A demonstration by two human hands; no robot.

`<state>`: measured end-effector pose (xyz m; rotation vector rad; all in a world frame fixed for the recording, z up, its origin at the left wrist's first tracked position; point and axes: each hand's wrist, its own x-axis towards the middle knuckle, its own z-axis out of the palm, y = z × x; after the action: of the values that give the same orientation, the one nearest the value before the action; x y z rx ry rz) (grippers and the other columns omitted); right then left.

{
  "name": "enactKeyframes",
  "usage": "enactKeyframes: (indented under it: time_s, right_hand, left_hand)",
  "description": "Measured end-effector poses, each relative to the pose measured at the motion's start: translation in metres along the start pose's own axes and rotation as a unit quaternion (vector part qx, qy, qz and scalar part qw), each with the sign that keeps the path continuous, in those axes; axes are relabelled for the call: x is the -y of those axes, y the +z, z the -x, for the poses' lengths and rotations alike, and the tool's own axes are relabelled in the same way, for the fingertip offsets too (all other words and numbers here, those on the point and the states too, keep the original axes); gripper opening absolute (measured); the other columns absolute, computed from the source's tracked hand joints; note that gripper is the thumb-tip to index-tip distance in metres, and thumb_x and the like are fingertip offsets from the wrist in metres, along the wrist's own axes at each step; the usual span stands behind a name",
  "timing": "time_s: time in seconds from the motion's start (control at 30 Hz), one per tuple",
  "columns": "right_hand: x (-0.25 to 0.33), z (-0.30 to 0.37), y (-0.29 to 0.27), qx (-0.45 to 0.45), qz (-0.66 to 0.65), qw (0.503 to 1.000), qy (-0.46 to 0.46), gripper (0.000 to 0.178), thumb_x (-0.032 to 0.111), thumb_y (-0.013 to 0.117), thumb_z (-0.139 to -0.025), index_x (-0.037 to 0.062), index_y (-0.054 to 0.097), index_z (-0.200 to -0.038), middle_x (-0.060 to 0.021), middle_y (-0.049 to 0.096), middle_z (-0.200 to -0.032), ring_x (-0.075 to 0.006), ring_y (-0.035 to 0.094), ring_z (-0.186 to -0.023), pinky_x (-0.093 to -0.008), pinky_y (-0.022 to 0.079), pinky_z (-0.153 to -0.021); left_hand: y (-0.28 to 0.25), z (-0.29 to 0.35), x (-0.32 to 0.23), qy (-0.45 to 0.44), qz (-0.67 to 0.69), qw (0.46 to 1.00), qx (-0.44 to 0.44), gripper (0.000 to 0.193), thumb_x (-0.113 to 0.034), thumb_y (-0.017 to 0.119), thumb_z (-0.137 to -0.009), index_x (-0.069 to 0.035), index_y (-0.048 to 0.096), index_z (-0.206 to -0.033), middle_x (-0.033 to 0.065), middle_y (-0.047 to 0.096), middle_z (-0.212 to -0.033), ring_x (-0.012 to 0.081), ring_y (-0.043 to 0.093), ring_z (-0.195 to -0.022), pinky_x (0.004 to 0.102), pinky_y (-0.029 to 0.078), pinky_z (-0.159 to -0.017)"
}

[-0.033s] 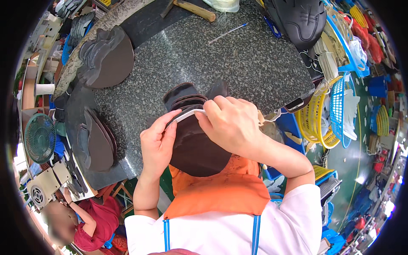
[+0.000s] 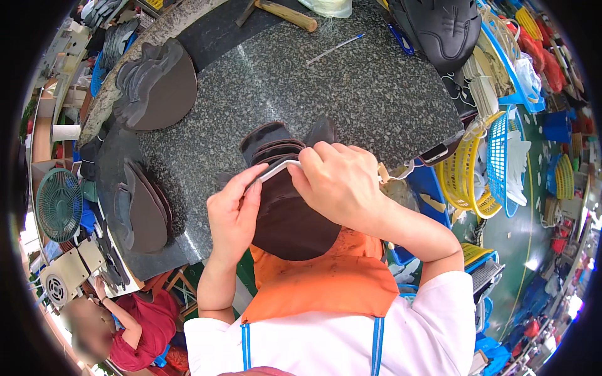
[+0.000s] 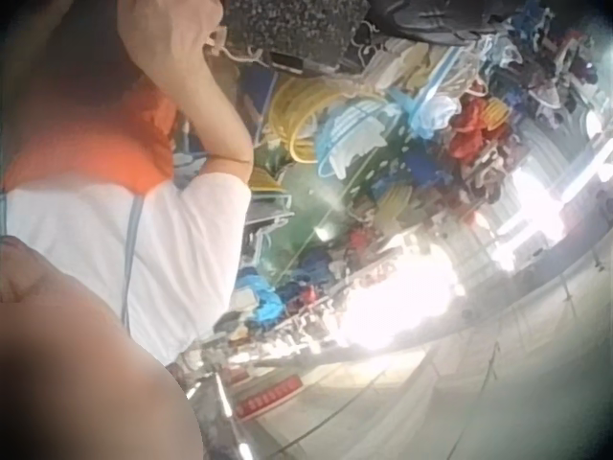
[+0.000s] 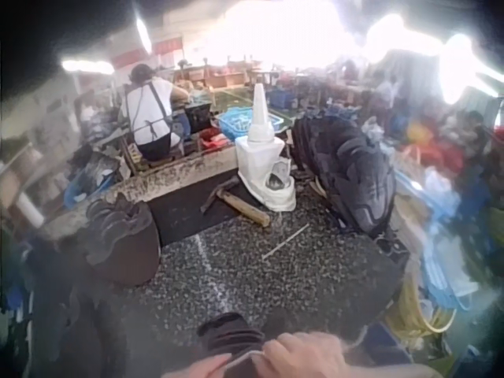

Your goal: Applying adhesive and assembling shoe upper components at a manufacturing workstation.

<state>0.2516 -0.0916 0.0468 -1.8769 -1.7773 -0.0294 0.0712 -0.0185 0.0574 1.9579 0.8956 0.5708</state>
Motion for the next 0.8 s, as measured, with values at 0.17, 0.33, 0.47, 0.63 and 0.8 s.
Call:
enactKeyframes:
  time_s: [0.17,0.33,0.47,0.63,0.8]
  right_hand:
    - [-0.008,-0.002,-0.002,0.019,-0.107,0.994,-0.001,0.018,0.022,0.070,-0.083,0.0086,0.060,-0.075,-0.0049,0.055,-0.062,-0.0253,0.061,-0.057,-0.0374,0.048,-0.049]
    - [-0.007,-0.022,-0.026,0.052,-0.118,0.991,-0.036,0.008,0.011,0.067,-0.085,0.0043,0.068,-0.089,-0.0084,0.060,-0.070,-0.0274,0.061,-0.062,-0.0354,0.048,-0.055]
    - [-0.020,-0.034,-0.044,0.000,-0.148,0.989,-0.001,0.008,0.003,0.060,-0.089,0.0000,0.067,-0.089,-0.0090,0.060,-0.071,-0.0168,0.062,-0.063,-0.0294,0.048,-0.058]
    - [-0.006,-0.039,-0.034,0.275,-0.373,0.885,0.036,0.025,0.022,0.072,-0.086,0.0028,0.064,-0.101,-0.0130,0.066,-0.078,-0.0237,0.066,-0.066,-0.0345,0.052,-0.061]
    - [-0.032,-0.053,0.015,0.407,-0.372,0.834,0.016,0.036,0.007,0.062,-0.084,0.0014,0.057,-0.119,-0.0156,0.066,-0.107,-0.0254,0.065,-0.101,-0.0364,0.050,-0.084]
  left_hand:
    - [0.004,0.008,0.008,0.276,-0.146,0.949,-0.041,0.037,0.006,0.067,-0.075,0.002,0.066,-0.112,0.0193,0.070,-0.104,0.0253,0.072,-0.080,0.0306,0.058,-0.067]
    - [-0.013,0.010,-0.006,0.334,-0.175,0.924,-0.058,0.033,0.002,0.070,-0.072,0.001,0.069,-0.105,0.0207,0.070,-0.104,0.0287,0.072,-0.081,0.0296,0.058,-0.064]
    - [-0.048,0.013,-0.024,0.316,-0.069,0.946,0.033,0.032,-0.001,0.071,-0.070,0.001,0.070,-0.102,0.0205,0.070,-0.103,0.0282,0.072,-0.083,0.0314,0.060,-0.067]
    - [-0.038,0.009,-0.017,0.376,-0.129,0.916,0.049,0.035,-0.008,0.069,-0.069,-0.004,0.071,-0.104,0.0129,0.064,-0.098,0.0227,0.068,-0.073,0.0292,0.057,-0.059]
    - [0.009,0.012,0.021,0.308,-0.371,0.869,-0.111,0.033,-0.009,0.066,-0.077,-0.007,0.068,-0.110,0.0141,0.057,-0.110,0.0296,0.058,-0.107,0.0351,0.054,-0.080]
